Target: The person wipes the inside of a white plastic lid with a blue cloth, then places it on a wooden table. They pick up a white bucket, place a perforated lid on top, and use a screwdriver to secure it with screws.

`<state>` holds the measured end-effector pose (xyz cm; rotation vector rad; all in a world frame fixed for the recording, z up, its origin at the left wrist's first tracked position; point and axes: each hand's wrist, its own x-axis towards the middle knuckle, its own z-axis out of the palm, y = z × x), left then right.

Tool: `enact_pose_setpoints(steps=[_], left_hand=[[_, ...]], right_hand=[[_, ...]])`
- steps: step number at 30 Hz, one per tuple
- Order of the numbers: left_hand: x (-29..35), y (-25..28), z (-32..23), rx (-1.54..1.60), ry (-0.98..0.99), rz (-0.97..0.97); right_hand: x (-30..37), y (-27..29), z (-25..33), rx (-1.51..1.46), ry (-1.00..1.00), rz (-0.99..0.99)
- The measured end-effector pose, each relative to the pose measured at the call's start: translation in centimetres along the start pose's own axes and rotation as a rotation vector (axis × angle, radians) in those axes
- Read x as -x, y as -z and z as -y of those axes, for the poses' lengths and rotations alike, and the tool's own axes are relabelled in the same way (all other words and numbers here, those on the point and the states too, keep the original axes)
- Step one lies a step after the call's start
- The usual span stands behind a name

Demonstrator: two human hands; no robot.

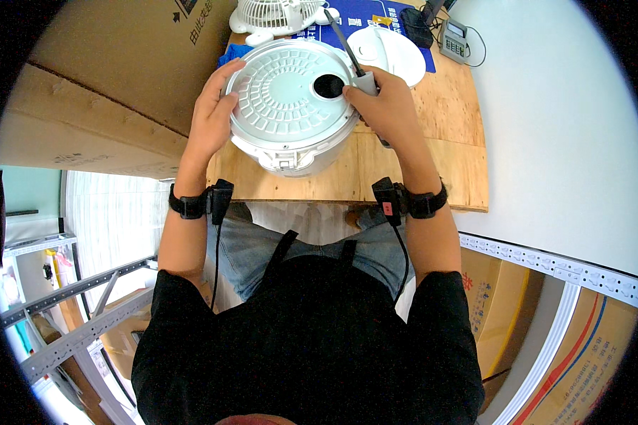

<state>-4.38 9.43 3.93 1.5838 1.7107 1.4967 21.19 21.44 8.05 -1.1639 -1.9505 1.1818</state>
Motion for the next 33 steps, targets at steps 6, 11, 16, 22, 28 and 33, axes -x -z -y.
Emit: enact_pose_setpoints(steps=[6,11,16,22,28,33], left_hand=[[-0.2,0.2,1.0,0.015,-0.021,0.016],[-0.5,-0.2,0.5,0.12,0.031,0.031],[0.1,-0.6,0.6,0.069,-0.008,-0.055],[0.4,-1.0,0.9,0.12,-0.007,-0.088],[0.4,-1.2,1.1,0.173,-0.024,-0.091],[0.6,-1.8,1.3,0.352,-0.052,-0.141]], right_hand=[[-0.3,0.0,-0.7,0.104,0.029,-0.015],[0.0,0.1,-1.1,0.106,0.091,-0.029],[0.1,0.1,0.0,0.055,0.019,0.012],[-0.1,0.0,-0.6,0.05,0.038,0.006],[0.0,-0.1,-0.5,0.089,0.07,-0.013],[-0.1,-0.1,-0.6,0.093,0.071,0.004]])
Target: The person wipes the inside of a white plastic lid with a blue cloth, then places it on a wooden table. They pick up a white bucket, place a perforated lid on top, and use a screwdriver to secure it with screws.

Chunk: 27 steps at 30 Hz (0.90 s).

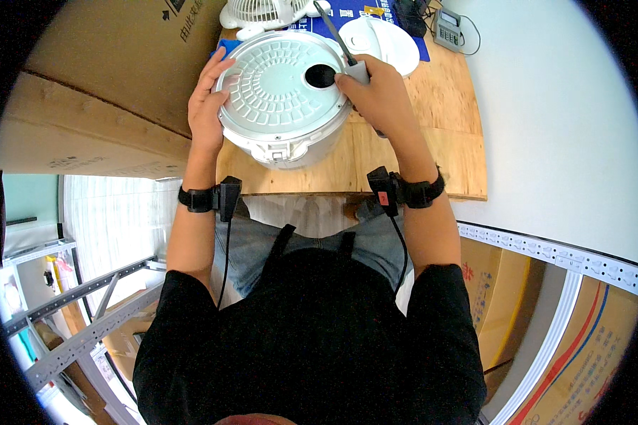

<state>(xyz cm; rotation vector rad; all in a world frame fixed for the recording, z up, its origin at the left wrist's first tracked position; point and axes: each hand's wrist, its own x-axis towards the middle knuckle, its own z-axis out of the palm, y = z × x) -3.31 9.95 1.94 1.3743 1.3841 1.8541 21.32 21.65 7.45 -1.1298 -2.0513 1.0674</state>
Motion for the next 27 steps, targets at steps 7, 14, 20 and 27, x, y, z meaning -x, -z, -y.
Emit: enact_pose_setpoints(steps=[7,14,20,27], left_hand=[[0.3,0.4,-0.4,0.045,0.077,0.035],[0.9,0.3,-1.7,-0.392,-0.126,-0.081],[2.9,-1.0,-4.9,-0.45,-0.265,0.037],[3.8,-1.7,-2.5,-0.533,-0.346,-0.018]], right_hand=[[0.3,-0.3,-0.2,-0.11,-0.022,0.0],[0.3,-0.5,-0.2,-0.112,-0.005,-0.027],[0.2,-0.6,-0.3,-0.103,-0.002,-0.039],[0.5,-0.5,0.2,-0.102,-0.045,-0.028]])
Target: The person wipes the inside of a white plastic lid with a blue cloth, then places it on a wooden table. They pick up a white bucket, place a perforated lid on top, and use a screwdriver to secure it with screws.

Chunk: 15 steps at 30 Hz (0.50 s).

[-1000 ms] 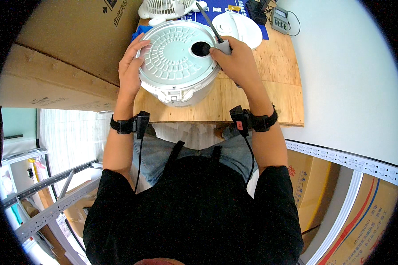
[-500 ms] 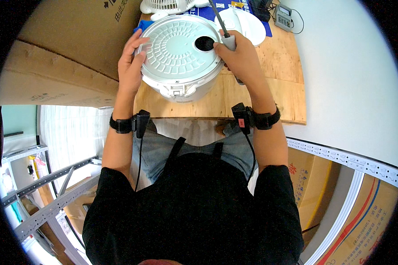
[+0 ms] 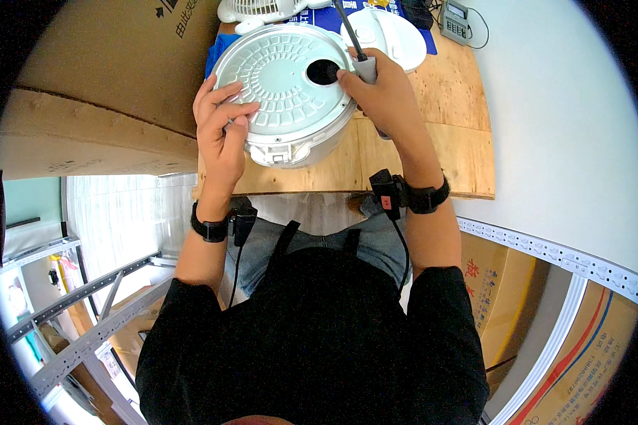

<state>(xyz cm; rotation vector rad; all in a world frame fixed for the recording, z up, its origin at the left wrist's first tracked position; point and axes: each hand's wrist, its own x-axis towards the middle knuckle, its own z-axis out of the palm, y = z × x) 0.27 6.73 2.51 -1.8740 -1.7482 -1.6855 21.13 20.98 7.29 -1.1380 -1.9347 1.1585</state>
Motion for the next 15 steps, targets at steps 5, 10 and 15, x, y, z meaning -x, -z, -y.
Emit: enact_pose_setpoints(steps=[5,10,15], left_hand=[[0.1,-0.2,0.0,-0.013,-0.009,-0.018],[0.0,-0.7,0.0,0.005,-0.019,-0.041],[-0.1,-0.1,0.0,-0.022,-0.007,0.007]], right_hand=[[0.1,0.1,0.2,-0.029,-0.03,0.011],[0.1,0.5,-0.4,-0.171,-0.075,0.048],[1.0,1.5,-2.3,-0.471,-0.153,0.077]])
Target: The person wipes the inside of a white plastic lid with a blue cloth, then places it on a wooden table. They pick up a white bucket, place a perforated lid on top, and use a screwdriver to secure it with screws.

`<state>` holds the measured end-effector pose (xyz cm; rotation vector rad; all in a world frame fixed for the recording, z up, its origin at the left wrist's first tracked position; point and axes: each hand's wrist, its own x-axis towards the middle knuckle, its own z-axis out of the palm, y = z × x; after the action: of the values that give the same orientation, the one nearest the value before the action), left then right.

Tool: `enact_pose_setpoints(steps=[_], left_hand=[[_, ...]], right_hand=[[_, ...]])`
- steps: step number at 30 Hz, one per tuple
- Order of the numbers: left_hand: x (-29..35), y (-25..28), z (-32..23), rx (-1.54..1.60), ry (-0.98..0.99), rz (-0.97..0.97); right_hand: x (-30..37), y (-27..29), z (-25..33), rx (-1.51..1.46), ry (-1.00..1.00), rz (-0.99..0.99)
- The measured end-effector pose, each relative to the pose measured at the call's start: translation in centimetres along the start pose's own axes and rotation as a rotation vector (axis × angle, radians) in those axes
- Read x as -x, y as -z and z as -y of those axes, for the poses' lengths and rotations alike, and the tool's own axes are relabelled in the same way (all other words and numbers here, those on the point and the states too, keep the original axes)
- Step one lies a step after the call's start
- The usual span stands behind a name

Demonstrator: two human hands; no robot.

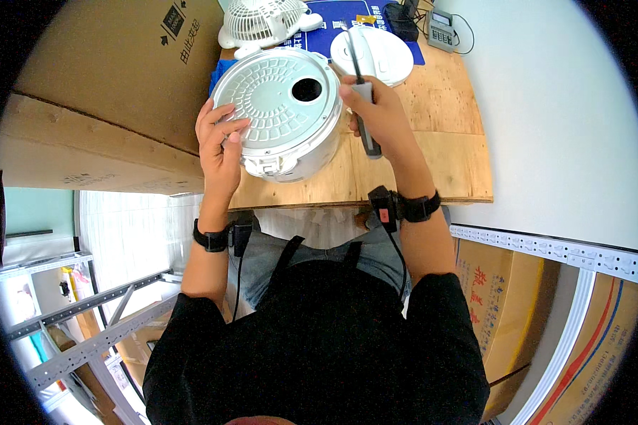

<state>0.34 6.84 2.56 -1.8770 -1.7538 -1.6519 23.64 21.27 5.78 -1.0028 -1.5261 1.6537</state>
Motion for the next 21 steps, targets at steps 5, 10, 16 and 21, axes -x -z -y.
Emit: enact_pose_setpoints(steps=[5,10,16,21], left_hand=[[0.1,0.6,-0.1,0.0,0.035,0.083],[0.4,0.4,0.4,0.048,0.073,0.057],[0.6,0.2,0.1,0.088,0.102,0.039],[0.9,0.3,0.6,0.065,0.088,0.059]], right_hand=[[2.1,0.0,-2.2,-0.227,-0.084,-0.018],[2.4,-1.5,-3.0,-0.248,0.007,-0.032],[1.5,-2.5,-2.4,0.008,0.041,-0.118],[1.4,-2.4,-1.8,-0.043,0.016,-0.084]])
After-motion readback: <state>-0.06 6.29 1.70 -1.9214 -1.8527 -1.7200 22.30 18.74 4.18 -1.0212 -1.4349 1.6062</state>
